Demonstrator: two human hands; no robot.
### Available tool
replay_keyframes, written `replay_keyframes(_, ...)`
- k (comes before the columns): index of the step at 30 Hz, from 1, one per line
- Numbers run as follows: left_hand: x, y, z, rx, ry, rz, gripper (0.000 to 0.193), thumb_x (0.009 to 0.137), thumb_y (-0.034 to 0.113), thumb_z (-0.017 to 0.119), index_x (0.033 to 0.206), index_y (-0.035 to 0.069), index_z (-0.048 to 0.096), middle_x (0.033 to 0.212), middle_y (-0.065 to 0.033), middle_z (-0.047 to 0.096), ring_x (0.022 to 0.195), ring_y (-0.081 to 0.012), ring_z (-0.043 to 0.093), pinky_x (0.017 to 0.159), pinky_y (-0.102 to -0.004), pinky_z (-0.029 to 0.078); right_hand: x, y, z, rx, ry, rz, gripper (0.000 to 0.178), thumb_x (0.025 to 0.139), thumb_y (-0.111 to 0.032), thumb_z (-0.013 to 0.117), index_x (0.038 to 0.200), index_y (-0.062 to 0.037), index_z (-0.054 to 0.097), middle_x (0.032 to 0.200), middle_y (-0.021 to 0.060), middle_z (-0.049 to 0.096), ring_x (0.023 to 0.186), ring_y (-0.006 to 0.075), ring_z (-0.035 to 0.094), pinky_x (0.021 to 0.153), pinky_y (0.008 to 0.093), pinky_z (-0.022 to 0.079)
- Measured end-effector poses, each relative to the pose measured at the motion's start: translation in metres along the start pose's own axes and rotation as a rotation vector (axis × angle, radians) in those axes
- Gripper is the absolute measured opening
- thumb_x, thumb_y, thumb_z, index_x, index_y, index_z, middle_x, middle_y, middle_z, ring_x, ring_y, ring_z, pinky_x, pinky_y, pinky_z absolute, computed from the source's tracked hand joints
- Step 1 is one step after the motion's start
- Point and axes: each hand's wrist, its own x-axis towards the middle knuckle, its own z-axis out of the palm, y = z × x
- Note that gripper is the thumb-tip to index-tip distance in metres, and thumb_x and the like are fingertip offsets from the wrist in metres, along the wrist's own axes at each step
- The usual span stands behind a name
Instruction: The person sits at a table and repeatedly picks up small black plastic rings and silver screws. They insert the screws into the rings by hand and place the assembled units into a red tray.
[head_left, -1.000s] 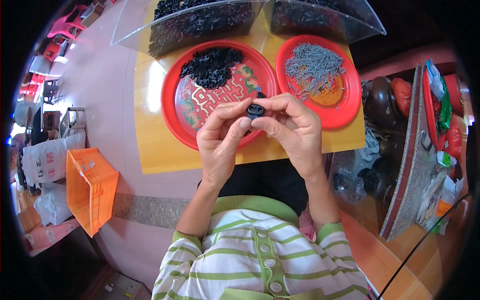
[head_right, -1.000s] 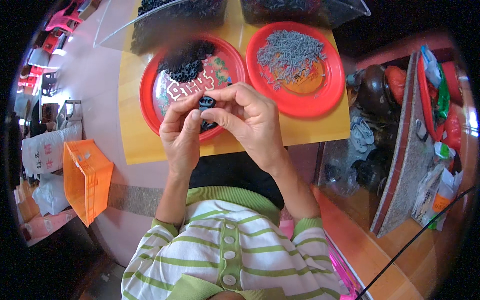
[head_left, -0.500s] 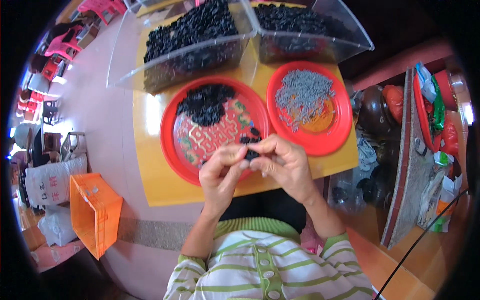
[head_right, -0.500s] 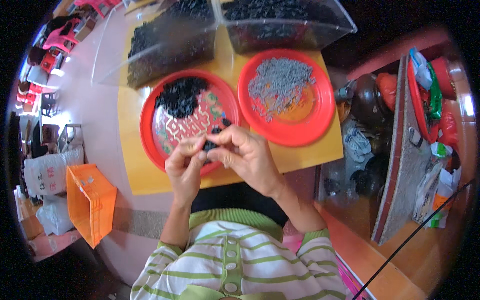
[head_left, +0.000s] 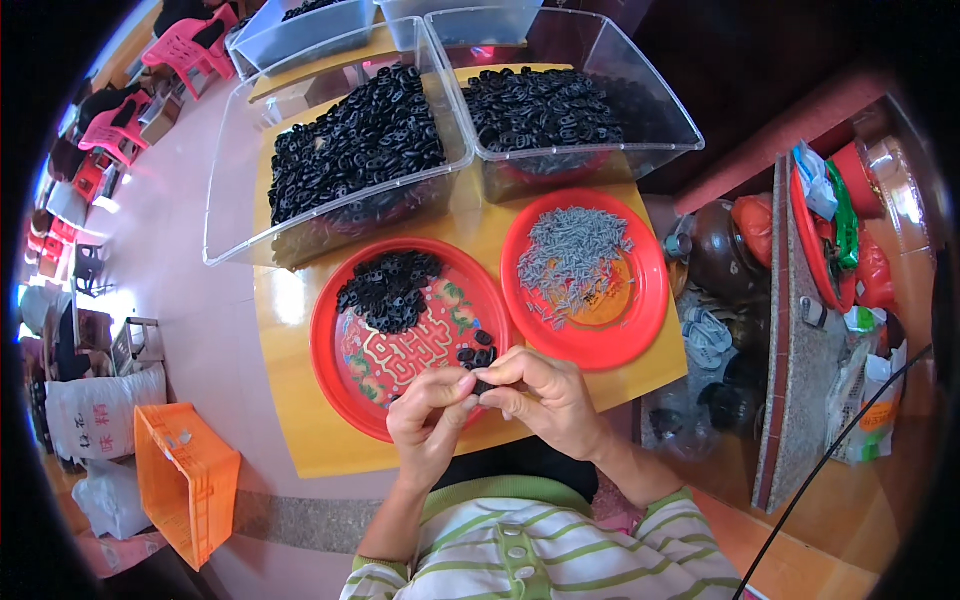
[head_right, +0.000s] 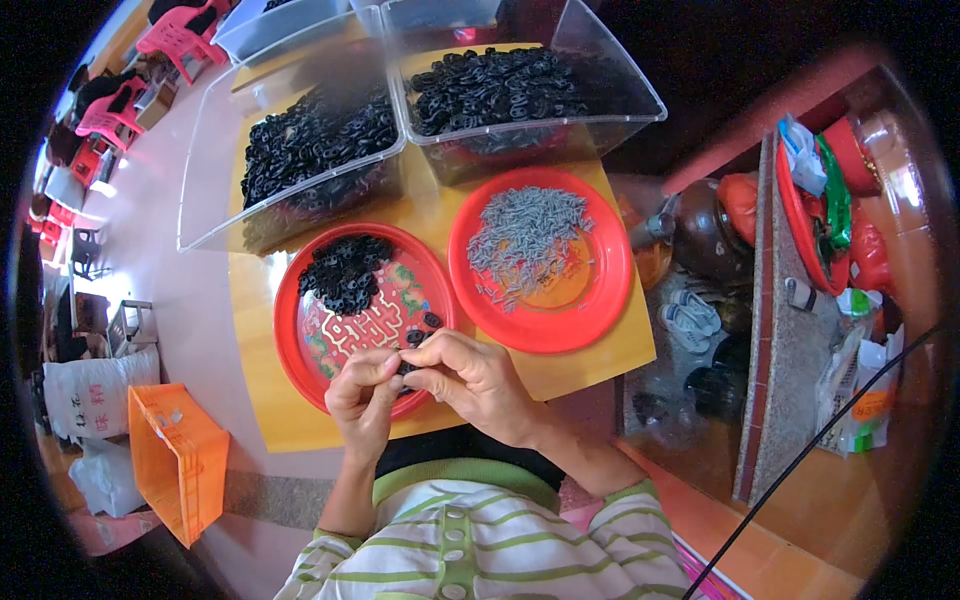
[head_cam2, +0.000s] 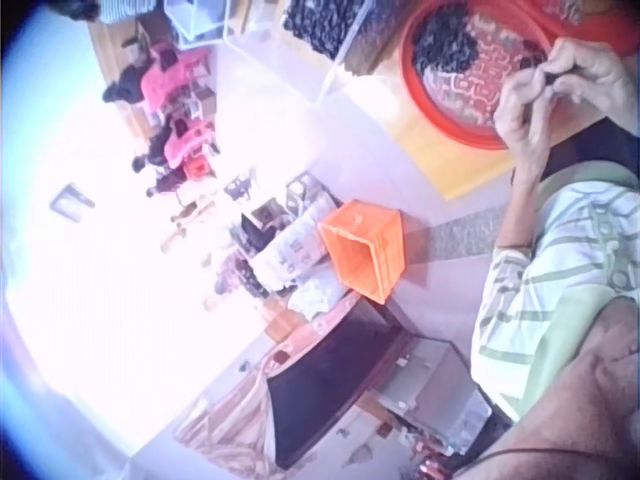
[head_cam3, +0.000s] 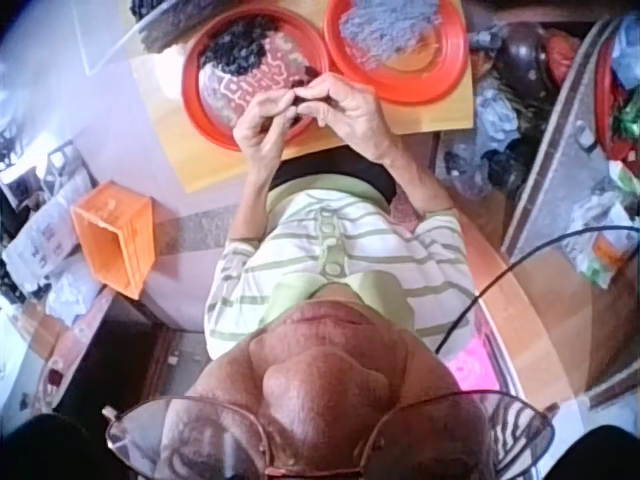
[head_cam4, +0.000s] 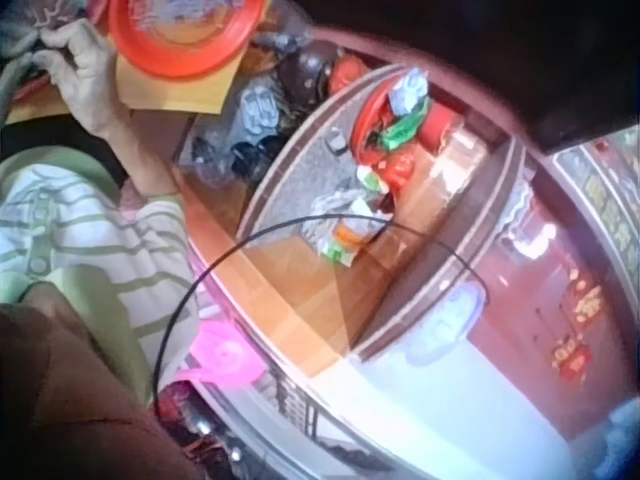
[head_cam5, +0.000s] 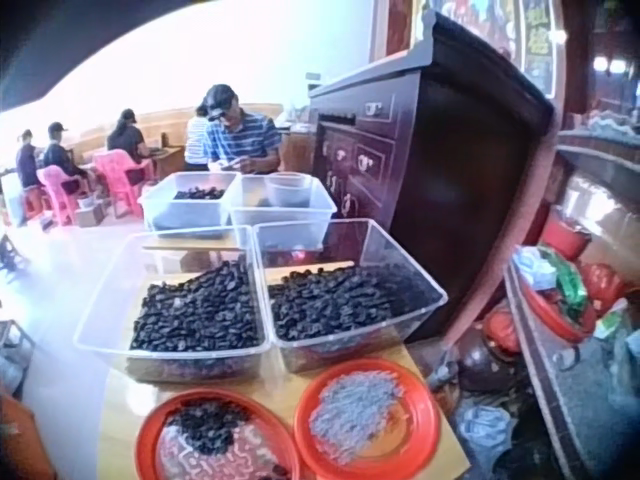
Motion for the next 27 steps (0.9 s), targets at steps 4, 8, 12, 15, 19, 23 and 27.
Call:
replay_keyframes(4, 0.005, -0.001, 0.002, -0.051, 0.009, -0.034, 0.018, 0.077, -0.010, 0.063, 0.094, -0.003, 0.063, 0.096, -0.0120, 0.063, 0.085, -0.0150, 0.059, 0.074, -0.0240, 0.047, 0.003, 0.005, -0.003, -0.011, 0.012, -0.012, 0.021, 0.080, -0.006, 0.068, 0.099, -0.0008, 0.061, 0.081, 0.0048, 0.058, 0.072, 0.0114, 0.057, 0.063, 0.0254, 0.046)
replay_keyframes(8, 0.018, 0.000, 0.004, -0.239, 0.045, -0.063, 0.036, 0.080, -0.010, 0.061, 0.115, -0.002, 0.056, 0.105, -0.0095, 0.059, 0.094, -0.0156, 0.060, 0.078, -0.0254, 0.049, 0.036, -0.009, -0.019, -0.061, -0.030, -0.118, 0.022, 0.080, -0.007, 0.068, 0.101, -0.0015, 0.062, 0.087, 0.0069, 0.064, 0.081, 0.0124, 0.062, 0.069, 0.0249, 0.049)
replay_keyframes(12, 0.022, 0.014, -0.020, -0.113, 0.203, -0.104, 0.033, 0.083, -0.006, 0.060, 0.115, -0.002, 0.056, 0.106, -0.0086, 0.060, 0.088, -0.0150, 0.062, 0.076, -0.0247, 0.050, 0.102, -0.022, -0.056, -0.295, 0.367, -0.458, 0.020, 0.081, -0.001, 0.064, 0.100, -0.0009, 0.062, 0.087, 0.0025, 0.062, 0.079, 0.0061, 0.056, 0.072, 0.0218, 0.047)
replay_keyframes(15, 0.015, 0.016, -0.045, 0.234, 0.231, -0.132, 0.018, 0.085, -0.003, 0.059, 0.103, -0.002, 0.062, 0.097, -0.0070, 0.062, 0.082, -0.0112, 0.061, 0.071, -0.0215, 0.048, 0.131, -0.038, -0.100, -0.786, 0.610, -0.383, 0.027, 0.078, -0.006, 0.068, 0.104, 0.0008, 0.064, 0.081, 0.0019, 0.065, 0.065, 0.0050, 0.051, 0.062, 0.0207, 0.044)
replay_keyframes(19, 0.006, 0.017, -0.068, 0.502, 0.123, -0.149, 0.013, 0.086, -0.002, 0.059, 0.097, -0.005, 0.064, 0.090, -0.0067, 0.064, 0.079, -0.0106, 0.059, 0.071, -0.0231, 0.048, 0.136, -0.027, -0.113, -0.732, 0.589, -0.372, 0.029, 0.078, -0.007, 0.068, 0.107, 0.0005, 0.064, 0.085, 0.0015, 0.065, 0.068, 0.0046, 0.052, 0.065, 0.0199, 0.044)
replay_keyframes(23, -0.006, 0.012, -0.069, 0.713, -0.026, -0.176, 0.013, 0.080, -0.003, 0.063, 0.093, -0.004, 0.066, 0.084, -0.0067, 0.063, 0.074, -0.0106, 0.059, 0.068, -0.0234, 0.047, 0.089, -0.006, -0.086, -0.469, 0.593, -0.309, 0.017, 0.086, -0.007, 0.063, 0.101, -0.0008, 0.067, 0.092, 0.0022, 0.066, 0.086, 0.0046, 0.057, 0.079, 0.0191, 0.044)
replay_keyframes(27, -0.011, 0.004, -0.060, 0.782, -0.098, -0.122, 0.012, 0.075, 0.001, 0.067, 0.087, 0.001, 0.066, 0.080, -0.0090, 0.060, 0.072, -0.0228, 0.059, 0.066, -0.0313, 0.048, 0.044, 0.023, -0.092, -0.620, 0.500, -0.206, 0.014, 0.084, -0.008, 0.065, 0.096, -0.0026, 0.068, 0.082, -0.0010, 0.065, 0.073, 0.0049, 0.054, 0.069, 0.0212, 0.044)
